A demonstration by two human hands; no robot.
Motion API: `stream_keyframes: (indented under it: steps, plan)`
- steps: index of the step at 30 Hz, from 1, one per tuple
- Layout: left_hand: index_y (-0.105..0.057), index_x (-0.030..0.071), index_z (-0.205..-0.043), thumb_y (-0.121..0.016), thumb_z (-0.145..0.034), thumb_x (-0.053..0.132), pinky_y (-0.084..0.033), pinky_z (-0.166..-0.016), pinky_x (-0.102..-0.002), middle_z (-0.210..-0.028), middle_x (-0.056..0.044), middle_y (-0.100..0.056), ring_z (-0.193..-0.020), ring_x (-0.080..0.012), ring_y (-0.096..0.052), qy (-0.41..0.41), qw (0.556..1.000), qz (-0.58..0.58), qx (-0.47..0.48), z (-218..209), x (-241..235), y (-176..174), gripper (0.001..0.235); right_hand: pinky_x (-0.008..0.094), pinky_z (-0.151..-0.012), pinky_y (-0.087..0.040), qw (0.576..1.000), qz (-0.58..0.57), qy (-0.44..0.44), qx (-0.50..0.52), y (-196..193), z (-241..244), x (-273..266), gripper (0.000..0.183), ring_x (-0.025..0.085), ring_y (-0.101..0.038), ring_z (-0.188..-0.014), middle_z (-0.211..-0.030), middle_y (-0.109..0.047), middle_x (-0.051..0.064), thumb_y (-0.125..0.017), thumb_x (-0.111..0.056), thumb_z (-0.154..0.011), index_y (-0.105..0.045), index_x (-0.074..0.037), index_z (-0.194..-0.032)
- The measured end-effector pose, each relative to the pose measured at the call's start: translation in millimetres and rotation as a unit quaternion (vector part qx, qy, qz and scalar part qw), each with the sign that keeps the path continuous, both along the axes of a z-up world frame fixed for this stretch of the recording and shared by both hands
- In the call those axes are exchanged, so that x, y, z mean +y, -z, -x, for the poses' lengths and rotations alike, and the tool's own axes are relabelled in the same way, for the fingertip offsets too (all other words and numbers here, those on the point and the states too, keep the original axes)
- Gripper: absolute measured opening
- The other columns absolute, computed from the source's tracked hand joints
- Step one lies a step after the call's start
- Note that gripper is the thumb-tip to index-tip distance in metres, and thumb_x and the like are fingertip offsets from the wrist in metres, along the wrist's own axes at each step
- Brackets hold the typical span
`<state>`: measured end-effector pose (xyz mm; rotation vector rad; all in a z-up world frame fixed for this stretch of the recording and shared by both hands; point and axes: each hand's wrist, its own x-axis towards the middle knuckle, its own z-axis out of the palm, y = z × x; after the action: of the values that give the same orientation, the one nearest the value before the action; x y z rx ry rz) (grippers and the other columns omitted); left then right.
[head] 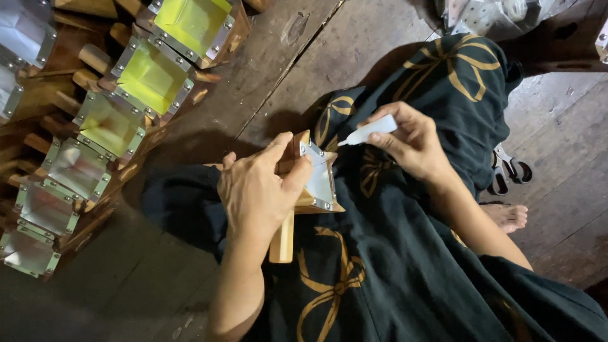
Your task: Applying glue to the joints of small wooden frames and assembling them into boxes or lanterns.
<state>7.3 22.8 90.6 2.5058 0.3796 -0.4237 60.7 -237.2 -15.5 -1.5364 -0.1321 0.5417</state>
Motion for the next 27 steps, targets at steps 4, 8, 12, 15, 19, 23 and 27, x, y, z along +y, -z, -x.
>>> stream_keyframes:
  steps: [4, 8, 12, 15, 19, 23, 27]
  plan:
    - [-0.075, 0.027, -0.123, -0.064, -0.083, 0.057, -0.046, -0.099, -0.052, -0.100, -0.012, -0.078, -0.097, -0.0401, -0.073, -0.049, 0.994, 0.066, 0.074, -12, 13, -1, 0.050, 0.035, -0.080, -0.061, 0.998, -0.025, 0.064, 0.010, 7, -5, -8, 0.027, 0.024, -0.074, -0.090, -0.100, -0.072, 0.023, -0.072, 0.002, -0.094, -0.062, 0.010, -0.118]
    - [-0.079, 0.021, -0.116, -0.069, -0.083, 0.047, -0.056, -0.087, -0.038, -0.101, -0.013, -0.078, -0.100, -0.0293, -0.075, -0.098, 0.947, 0.294, 0.077, -24, 36, 46, 0.043, 0.040, -0.085, -0.062, 0.995, -0.047, 0.091, -0.005, -25, -16, 12, 0.028, 0.029, -0.074, -0.097, -0.108, -0.071, 0.026, -0.071, 0.002, -0.095, -0.059, 0.011, -0.120]
    - [-0.078, 0.001, -0.109, -0.069, -0.078, 0.023, -0.053, -0.058, -0.022, -0.077, -0.008, -0.074, -0.061, -0.0102, -0.064, -0.221, 0.818, 0.523, 0.097, -32, 36, 87, 0.039, 0.038, -0.087, -0.060, 0.995, -0.039, 0.062, -0.069, -32, -28, 12, 0.034, 0.025, -0.071, -0.102, -0.110, -0.071, 0.023, -0.073, 0.002, -0.094, -0.059, 0.011, -0.123]
    - [-0.077, -0.003, -0.106, -0.068, -0.081, 0.018, -0.048, -0.033, -0.026, -0.066, -0.012, -0.065, -0.042, -0.0156, -0.058, -0.241, 0.765, 0.571, 0.176, -43, 32, 94, 0.034, 0.042, -0.093, -0.057, 0.992, -0.036, 0.049, -0.113, -40, -33, 19, 0.044, 0.027, -0.071, -0.103, -0.112, -0.071, 0.024, -0.079, 0.003, -0.088, -0.058, 0.011, -0.125]
    - [-0.078, 0.004, -0.103, -0.076, -0.077, 0.031, -0.053, -0.056, -0.032, -0.082, -0.013, -0.067, -0.068, -0.0246, -0.066, -0.271, 0.778, 0.507, 0.253, -41, 35, 136, 0.038, 0.040, -0.092, -0.056, 0.989, -0.026, 0.001, -0.148, -37, -31, 32, 0.029, 0.023, -0.069, -0.103, -0.112, -0.073, 0.021, -0.077, -0.002, -0.091, -0.065, 0.006, -0.117]
    - [-0.079, 0.004, -0.094, -0.075, -0.079, 0.027, -0.054, -0.054, -0.028, -0.071, -0.008, -0.066, -0.060, -0.0185, -0.064, -0.236, 0.778, 0.528, 0.245, -43, 34, 150, 0.028, 0.042, -0.091, -0.057, 0.989, -0.117, 0.071, -0.048, 20, -23, 55, 0.029, 0.025, -0.069, -0.108, -0.122, -0.069, 0.021, -0.064, -0.014, -0.103, -0.052, -0.001, -0.126]
    - [-0.076, 0.010, -0.076, -0.072, -0.080, 0.033, -0.045, -0.051, -0.021, -0.064, -0.003, -0.061, -0.056, -0.0133, -0.059, -0.178, 0.826, 0.503, 0.183, -43, 29, 139, 0.024, 0.038, -0.085, -0.062, 0.956, -0.217, 0.164, 0.113, 38, -17, 90, 0.028, 0.025, -0.073, -0.102, -0.117, -0.070, 0.018, -0.054, -0.023, -0.109, -0.045, -0.005, -0.128]
